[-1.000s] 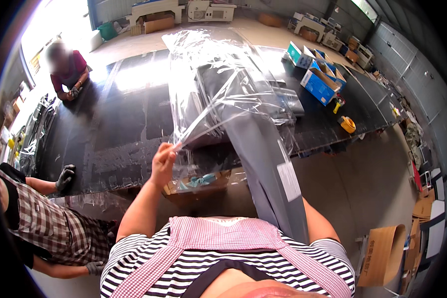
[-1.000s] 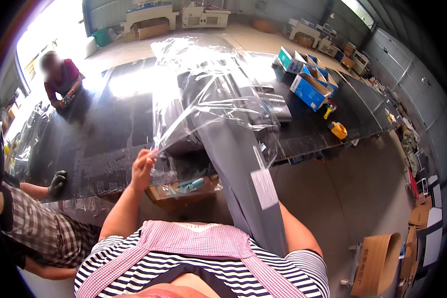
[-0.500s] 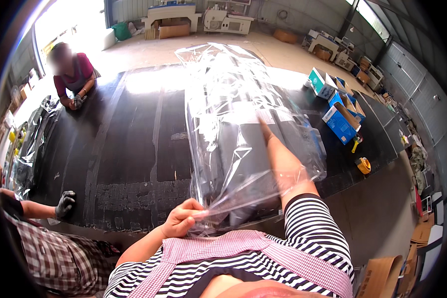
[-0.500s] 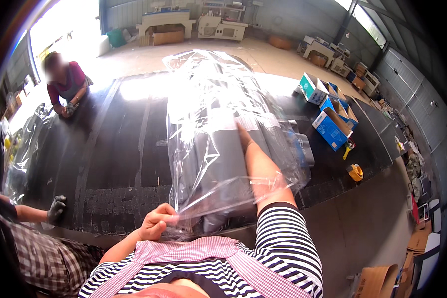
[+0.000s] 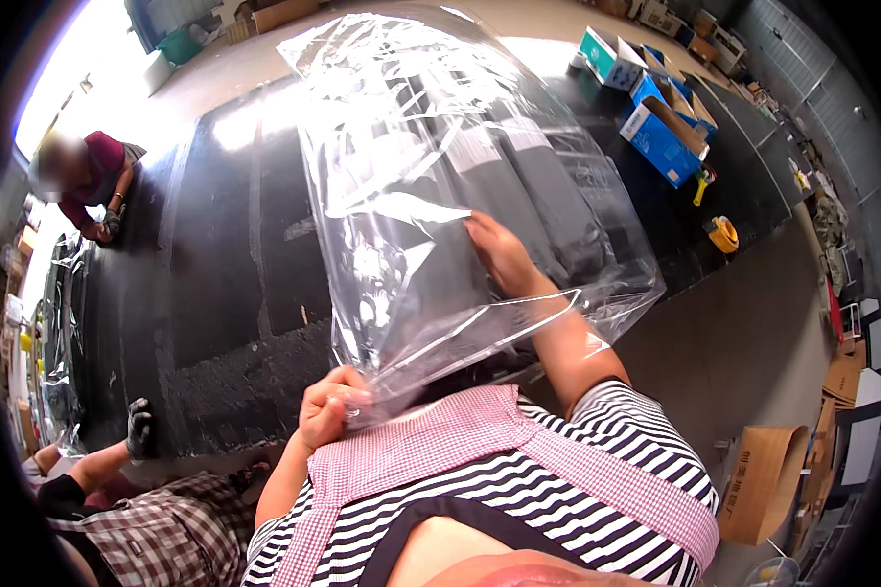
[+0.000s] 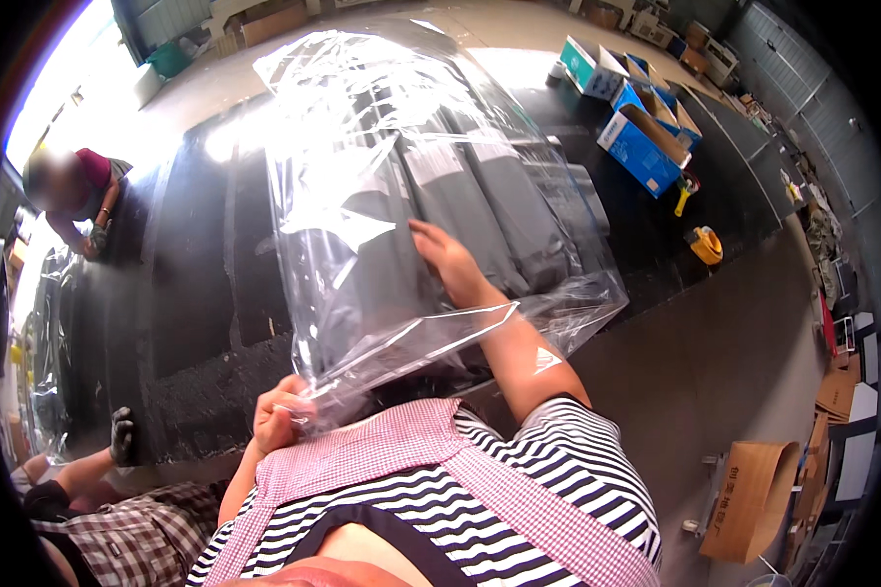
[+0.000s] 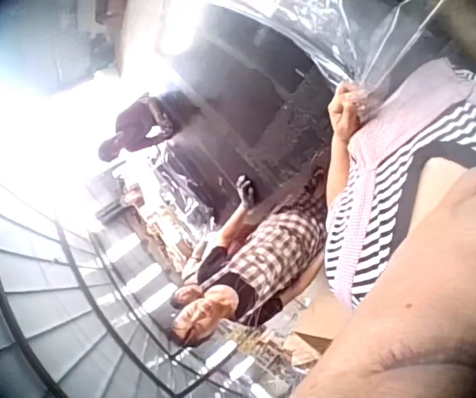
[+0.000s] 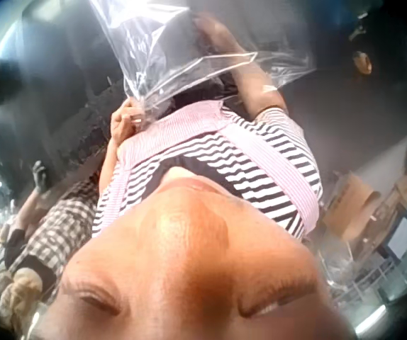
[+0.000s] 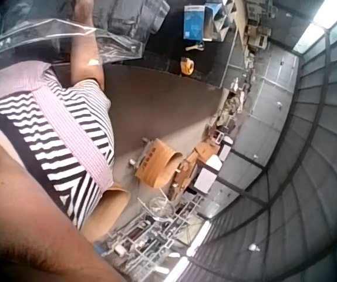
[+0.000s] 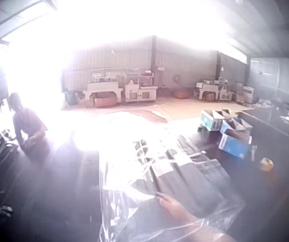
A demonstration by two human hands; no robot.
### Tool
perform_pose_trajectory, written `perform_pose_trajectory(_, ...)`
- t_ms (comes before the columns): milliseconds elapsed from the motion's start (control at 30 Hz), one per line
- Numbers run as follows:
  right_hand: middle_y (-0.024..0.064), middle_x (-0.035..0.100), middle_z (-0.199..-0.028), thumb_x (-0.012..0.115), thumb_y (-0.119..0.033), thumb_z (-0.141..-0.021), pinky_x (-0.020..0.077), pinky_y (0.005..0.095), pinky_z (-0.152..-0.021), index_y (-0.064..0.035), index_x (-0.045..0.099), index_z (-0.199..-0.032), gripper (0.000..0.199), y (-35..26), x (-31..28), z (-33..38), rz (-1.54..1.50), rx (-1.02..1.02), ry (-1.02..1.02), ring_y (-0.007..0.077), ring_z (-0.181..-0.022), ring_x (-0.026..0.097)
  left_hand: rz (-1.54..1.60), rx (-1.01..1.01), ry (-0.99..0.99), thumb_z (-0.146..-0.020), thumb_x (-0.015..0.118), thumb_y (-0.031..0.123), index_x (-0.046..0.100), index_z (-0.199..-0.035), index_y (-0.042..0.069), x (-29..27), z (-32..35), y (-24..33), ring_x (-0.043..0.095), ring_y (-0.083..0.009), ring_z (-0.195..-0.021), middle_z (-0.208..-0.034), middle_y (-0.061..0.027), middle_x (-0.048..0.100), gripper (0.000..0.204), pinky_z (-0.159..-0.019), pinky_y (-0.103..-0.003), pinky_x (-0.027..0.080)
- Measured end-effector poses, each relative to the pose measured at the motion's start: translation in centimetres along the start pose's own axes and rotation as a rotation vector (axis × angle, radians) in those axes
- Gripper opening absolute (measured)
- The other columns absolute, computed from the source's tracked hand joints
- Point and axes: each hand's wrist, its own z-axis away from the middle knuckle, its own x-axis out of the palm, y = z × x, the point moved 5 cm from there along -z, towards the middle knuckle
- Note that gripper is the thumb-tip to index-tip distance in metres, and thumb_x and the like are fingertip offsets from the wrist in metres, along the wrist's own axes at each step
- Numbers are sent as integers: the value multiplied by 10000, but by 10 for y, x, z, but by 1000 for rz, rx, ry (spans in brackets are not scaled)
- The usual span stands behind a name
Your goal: The person wraps several long gray items in plastic sheeting and packs them into a large cardboard box with the help of a coworker.
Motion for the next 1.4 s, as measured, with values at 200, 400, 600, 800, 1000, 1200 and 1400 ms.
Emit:
perform_pose_trajectory(200,170,90,-1571,905,-380,-565,156,448,-1157,-79,138,-1508,1252,13,39,140,716,-402,-258,348,-1456,13,53,204,493,-935,546,447,629,-973,22,10,32,-24,552,-166,-819,-996,-109,566,435,-719,-311,455)
perform_pose_trajectory(400,122,406,-1449,859,-214,-642,267,405,-1127,-118,421,-1385,868,9,40,78,695,-633,-142,357,-1361,325,96,358,623,-969,500,412,611,-931,50,37,12,-13,499,-140,-750,-820,-42,527,380,-676,-280,412)
perform_pose_trajectory(600,172,326,-1477,821,-182,-686,379,373,-1051,-120,261,-1483,976,-2,12,91,686,-298,-222,334,-1277,442,93,398,931,-898,619,434,586,-1018,36,28,30,-16,537,-91,-772,-858,-18,584,417,-702,-238,443)
perform_pose_trajectory(800,232,241,-1502,739,-169,-737,327,418,-1084,-28,232,-1473,904,-6,-74,210,996,-312,-37,382,-1372,301,-956,463,947,-719,800,467,206,-1466,33,55,71,-22,434,-254,-1221,-1396,-145,380,1049,-1021,-395,357)
perform_pose_trajectory(1000,234,216,-1503,691,-76,-732,363,423,-1049,-31,253,-1466,856,-1,-175,323,1092,-271,588,384,-1346,318,-855,78,1363,-823,737,182,218,-1441,43,8,90,-71,539,-240,-1083,-1310,-178,456,819,-850,-356,486)
perform_pose_trajectory(1200,84,545,-1007,719,-68,-747,459,300,-725,-31,521,-1126,429,-2,-218,373,1230,-179,759,178,-818,558,-602,-326,1080,-880,582,0,536,-1156,22,-47,159,-84,598,-117,-765,-997,-60,635,281,-663,-243,487)
perform_pose_trajectory(1400,80,524,-999,813,-219,-762,450,274,-796,-15,458,-1095,528,48,-266,385,415,34,1125,127,-883,535,-595,-637,1061,-867,662,103,628,-1071,77,-88,262,-75,514,-35,-615,-801,39,605,209,-509,-162,372)
